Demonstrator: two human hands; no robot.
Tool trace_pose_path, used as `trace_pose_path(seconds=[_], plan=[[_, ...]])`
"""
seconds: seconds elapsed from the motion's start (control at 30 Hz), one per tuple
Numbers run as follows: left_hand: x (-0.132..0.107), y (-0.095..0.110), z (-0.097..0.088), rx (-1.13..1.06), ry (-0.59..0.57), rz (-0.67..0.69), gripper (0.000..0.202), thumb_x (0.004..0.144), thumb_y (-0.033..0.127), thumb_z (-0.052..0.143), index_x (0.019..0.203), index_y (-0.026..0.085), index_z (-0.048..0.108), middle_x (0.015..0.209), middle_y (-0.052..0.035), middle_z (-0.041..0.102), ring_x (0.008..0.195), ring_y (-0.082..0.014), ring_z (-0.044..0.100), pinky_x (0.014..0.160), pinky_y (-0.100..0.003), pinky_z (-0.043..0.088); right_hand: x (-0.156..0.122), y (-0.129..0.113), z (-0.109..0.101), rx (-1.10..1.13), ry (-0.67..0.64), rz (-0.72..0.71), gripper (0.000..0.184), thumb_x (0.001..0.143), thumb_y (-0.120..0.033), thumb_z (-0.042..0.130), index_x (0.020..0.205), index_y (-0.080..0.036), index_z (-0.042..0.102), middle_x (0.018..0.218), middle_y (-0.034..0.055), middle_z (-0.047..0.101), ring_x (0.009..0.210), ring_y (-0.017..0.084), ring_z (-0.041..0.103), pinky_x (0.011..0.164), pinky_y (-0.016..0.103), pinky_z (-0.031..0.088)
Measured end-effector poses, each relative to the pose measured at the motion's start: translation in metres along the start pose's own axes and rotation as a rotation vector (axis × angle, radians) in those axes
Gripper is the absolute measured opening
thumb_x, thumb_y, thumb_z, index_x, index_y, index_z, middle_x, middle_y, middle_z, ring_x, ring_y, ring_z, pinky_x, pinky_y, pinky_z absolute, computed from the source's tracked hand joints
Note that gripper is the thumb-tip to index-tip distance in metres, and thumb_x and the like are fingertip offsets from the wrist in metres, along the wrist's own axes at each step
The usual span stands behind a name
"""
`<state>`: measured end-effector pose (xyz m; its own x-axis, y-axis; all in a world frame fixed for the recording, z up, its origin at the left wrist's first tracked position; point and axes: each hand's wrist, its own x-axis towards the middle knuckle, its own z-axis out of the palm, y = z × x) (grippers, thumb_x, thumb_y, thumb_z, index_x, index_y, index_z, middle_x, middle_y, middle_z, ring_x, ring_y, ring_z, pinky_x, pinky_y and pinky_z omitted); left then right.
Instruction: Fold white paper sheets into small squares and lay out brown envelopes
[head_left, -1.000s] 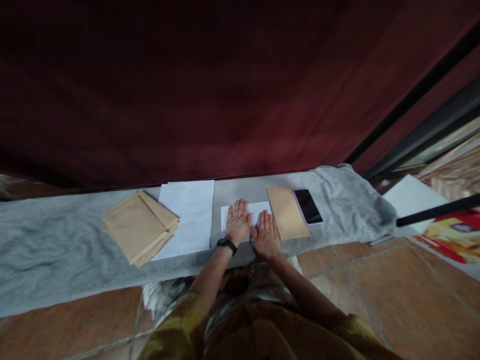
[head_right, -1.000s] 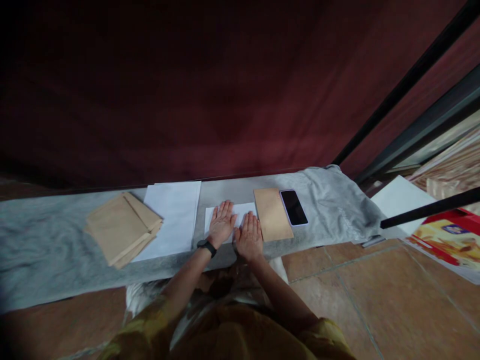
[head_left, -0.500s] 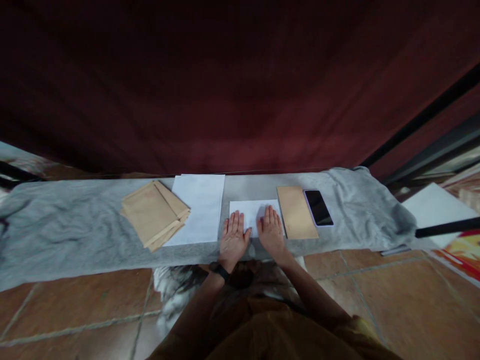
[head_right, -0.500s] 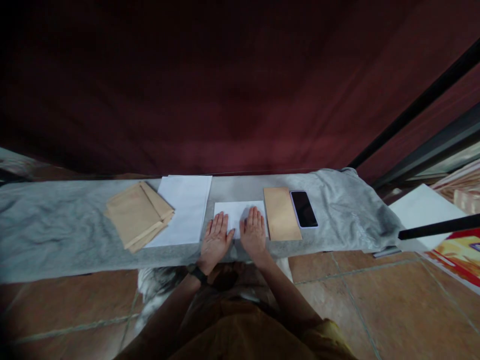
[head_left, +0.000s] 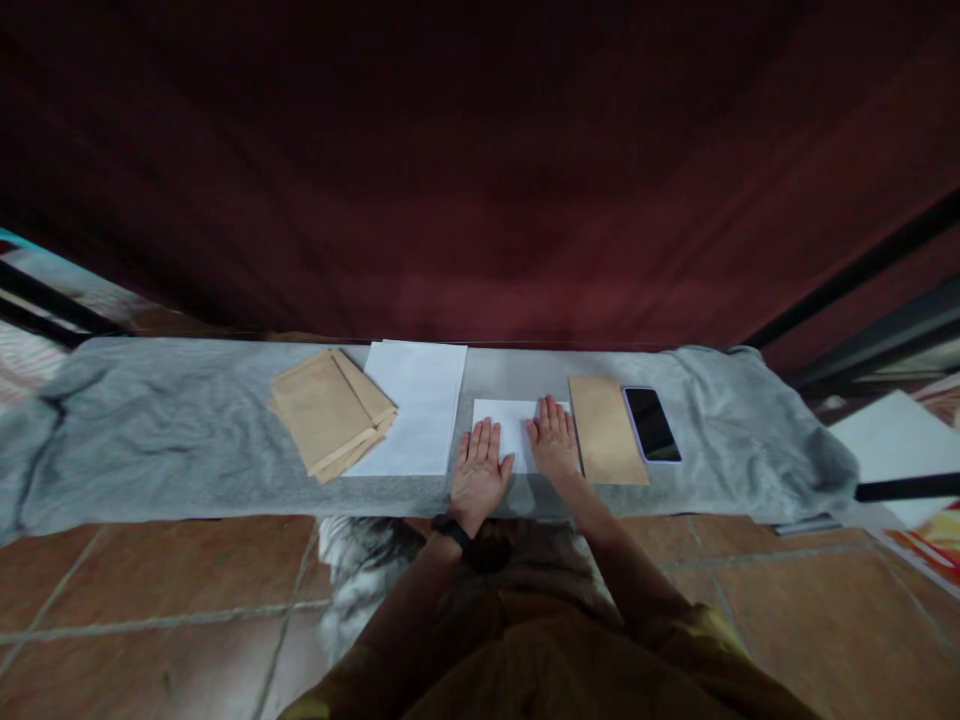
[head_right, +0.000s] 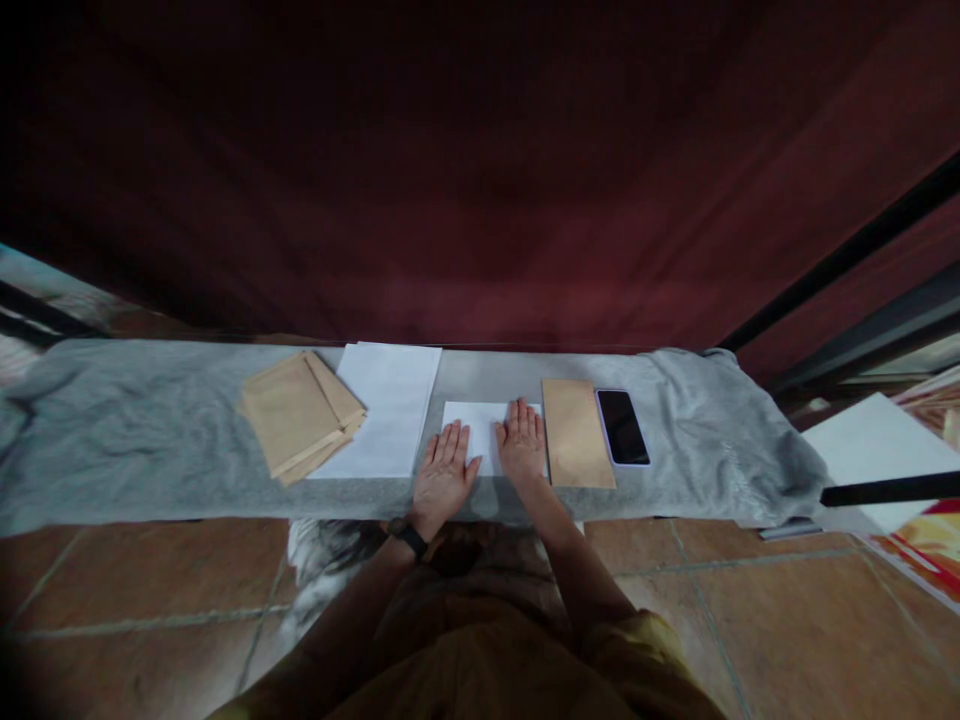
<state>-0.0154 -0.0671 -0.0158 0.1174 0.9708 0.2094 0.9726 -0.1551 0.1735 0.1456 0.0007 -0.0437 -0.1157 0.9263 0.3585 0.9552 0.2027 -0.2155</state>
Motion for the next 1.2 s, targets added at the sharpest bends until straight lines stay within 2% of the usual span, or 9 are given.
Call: trace_pose_path(seconds=[0.13,0.23,0.33,0.43,0.57,0.73,0.8,0.93,1.2], plan=[[0.0,0.001,0.001,-0.006,0.002,-0.006,0.062,0.101,0.043,0.036,0.154,0.011,0.032,0.161,-0.012,0.03,0.151,-0.0253,0.023,0.124,-0.047,0.023,-0.003,0.003,0.0,-0.029,0.052,0.037,0.062,0.106,-0.041,0.027,0.151,0.0,0.034,0.154,0.0254,0.04,0.146,0.031,0.034,0.116,0.05,0.032],[-0.001,0.001,0.0,-0.007,0.002,-0.007,0.064,0.1,0.043,0.038,0.155,0.011,0.03,0.161,-0.0123,0.03,0.151,-0.025,0.024,0.123,-0.047,0.023,-0.008,0.001,-0.006,-0.03,0.04,0.034,0.063,0.106,-0.04,0.03,0.152,0.002,0.032,0.155,0.0265,0.037,0.146,0.031,0.032,0.116,0.05,0.031],[-0.002,0.001,-0.001,-0.017,0.005,-0.007,0.064,0.1,0.043,0.037,0.156,0.012,0.027,0.161,-0.0122,0.03,0.151,-0.0244,0.024,0.124,-0.047,0.023,-0.023,-0.005,-0.018,-0.014,-0.011,-0.025,0.058,0.105,-0.036,0.032,0.154,-0.004,0.031,0.159,0.0229,0.031,0.148,0.031,0.029,0.116,0.052,0.03],[-0.002,0.001,-0.002,-0.035,0.004,-0.001,0.064,0.101,0.044,0.036,0.156,0.012,0.026,0.162,-0.0122,0.029,0.152,-0.0242,0.023,0.124,-0.047,0.021,-0.047,-0.012,-0.03,0.012,-0.073,-0.149,0.054,0.104,-0.031,0.034,0.155,-0.014,0.032,0.162,0.0164,0.028,0.149,0.03,0.028,0.117,0.054,0.029],[-0.002,0.001,-0.003,-0.054,0.0,-0.003,0.064,0.101,0.044,0.035,0.156,0.012,0.027,0.162,-0.0126,0.029,0.152,-0.0244,0.021,0.124,-0.048,0.021,-0.074,-0.012,-0.041,0.022,-0.074,-0.214,0.054,0.105,-0.035,0.036,0.155,-0.016,0.032,0.162,0.0152,0.029,0.148,0.029,0.03,0.118,0.052,0.029],[-0.003,0.007,-0.005,-0.04,-0.03,-0.006,0.062,0.102,0.044,0.035,0.152,0.008,0.034,0.162,-0.0162,0.029,0.152,-0.0272,0.021,0.124,-0.049,0.018,-0.082,-0.002,-0.045,0.02,-0.079,-0.259,0.054,0.105,-0.037,0.037,0.156,-0.019,0.031,0.163,0.0134,0.027,0.148,0.029,0.03,0.118,0.051,0.029],[-0.006,0.009,-0.008,-0.04,-0.044,0.06,0.058,0.102,0.041,0.035,0.152,0.011,0.036,0.162,-0.0143,0.03,0.152,-0.0267,0.021,0.125,-0.049,0.017,-0.082,0.0,-0.045,0.013,-0.09,-0.268,0.053,0.105,-0.037,0.037,0.155,-0.021,0.034,0.163,0.013,0.026,0.148,0.03,0.03,0.117,0.052,0.029],[-0.011,0.011,-0.014,-0.061,-0.08,0.273,0.052,0.103,0.036,0.031,0.151,0.017,0.038,0.161,-0.0077,0.034,0.151,-0.0215,0.024,0.126,-0.045,0.014,-0.082,0.003,-0.045,0.008,-0.105,-0.286,0.05,0.105,-0.037,0.035,0.153,-0.023,0.038,0.163,0.0123,0.027,0.148,0.031,0.03,0.117,0.053,0.03],[-0.013,0.008,-0.018,-0.083,-0.102,0.31,0.052,0.103,0.037,0.033,0.151,0.016,0.039,0.161,-0.0097,0.033,0.151,-0.0223,0.024,0.125,-0.047,0.013,-0.086,0.009,-0.05,0.027,-0.14,-0.315,0.051,0.104,-0.035,0.036,0.154,-0.026,0.036,0.163,0.0098,0.028,0.147,0.03,0.032,0.117,0.053,0.03]])
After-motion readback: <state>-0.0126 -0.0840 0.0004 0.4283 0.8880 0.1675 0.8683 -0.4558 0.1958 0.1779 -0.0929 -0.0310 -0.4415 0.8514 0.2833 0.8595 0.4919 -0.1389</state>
